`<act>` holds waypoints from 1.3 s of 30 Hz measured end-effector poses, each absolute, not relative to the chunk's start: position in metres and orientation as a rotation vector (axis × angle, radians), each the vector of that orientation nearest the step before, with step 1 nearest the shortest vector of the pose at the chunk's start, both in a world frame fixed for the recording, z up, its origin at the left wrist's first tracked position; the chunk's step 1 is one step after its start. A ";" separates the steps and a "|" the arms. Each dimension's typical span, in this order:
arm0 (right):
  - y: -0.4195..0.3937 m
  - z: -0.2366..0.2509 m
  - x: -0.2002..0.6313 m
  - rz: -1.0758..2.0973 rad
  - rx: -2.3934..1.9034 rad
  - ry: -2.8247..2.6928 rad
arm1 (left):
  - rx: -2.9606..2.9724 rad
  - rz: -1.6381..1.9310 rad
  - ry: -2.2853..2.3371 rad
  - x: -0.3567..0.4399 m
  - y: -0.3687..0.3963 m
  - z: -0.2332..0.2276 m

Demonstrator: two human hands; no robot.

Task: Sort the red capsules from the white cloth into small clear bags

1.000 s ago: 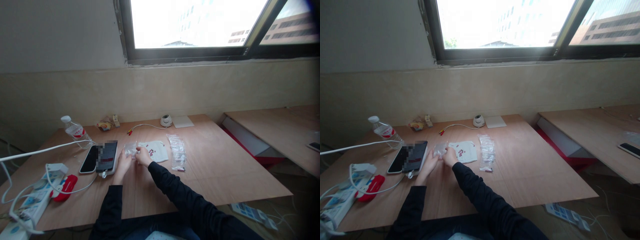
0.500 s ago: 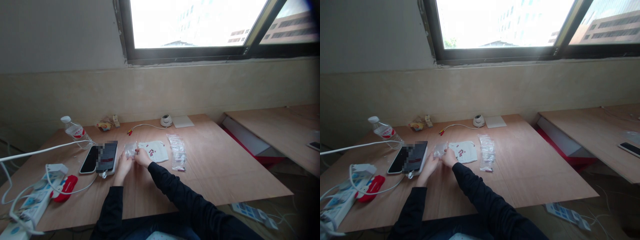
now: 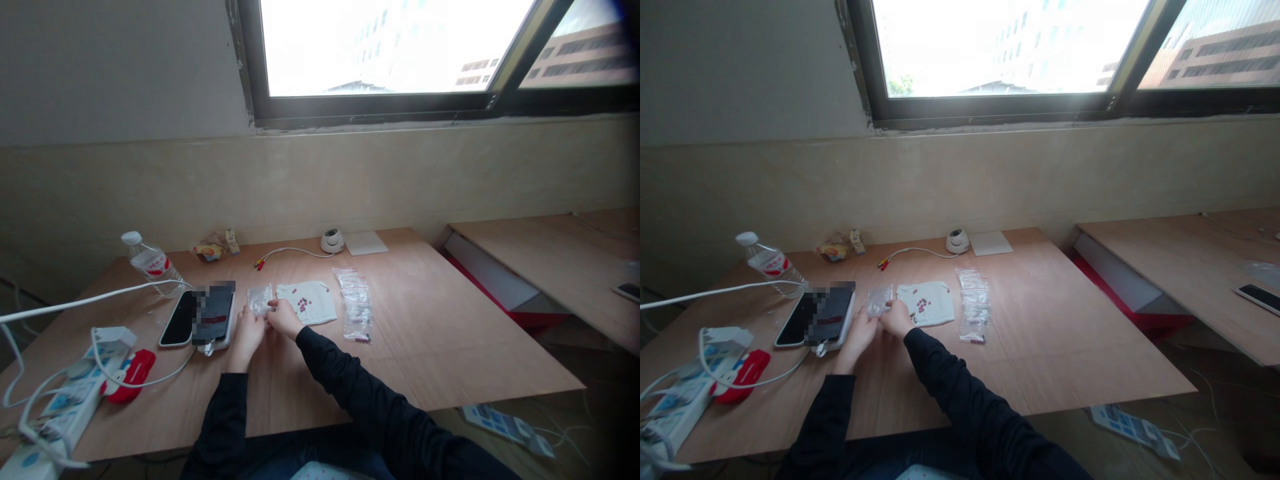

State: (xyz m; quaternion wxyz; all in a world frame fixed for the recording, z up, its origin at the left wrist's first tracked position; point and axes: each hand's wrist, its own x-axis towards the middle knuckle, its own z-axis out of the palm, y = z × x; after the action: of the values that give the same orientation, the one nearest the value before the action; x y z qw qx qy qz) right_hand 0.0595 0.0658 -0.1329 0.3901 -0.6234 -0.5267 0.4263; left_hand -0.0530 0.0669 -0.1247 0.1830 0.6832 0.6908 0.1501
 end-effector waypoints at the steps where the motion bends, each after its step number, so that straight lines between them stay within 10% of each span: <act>1: 0.065 -0.133 0.059 1.084 -1.596 -1.336 | 1.946 0.406 1.945 -0.053 0.067 -0.125; 39: 0.030 -0.084 0.053 0.622 -1.849 -2.397 | 2.397 -0.184 1.872 -0.045 0.036 -0.114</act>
State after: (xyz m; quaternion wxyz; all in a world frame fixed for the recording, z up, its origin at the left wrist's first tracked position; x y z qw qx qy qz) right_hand 0.0532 0.0301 -0.0841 0.0257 -0.5981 -0.7753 0.2012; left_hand -0.0453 0.0361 -0.1140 0.0472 0.7858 0.6138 -0.0604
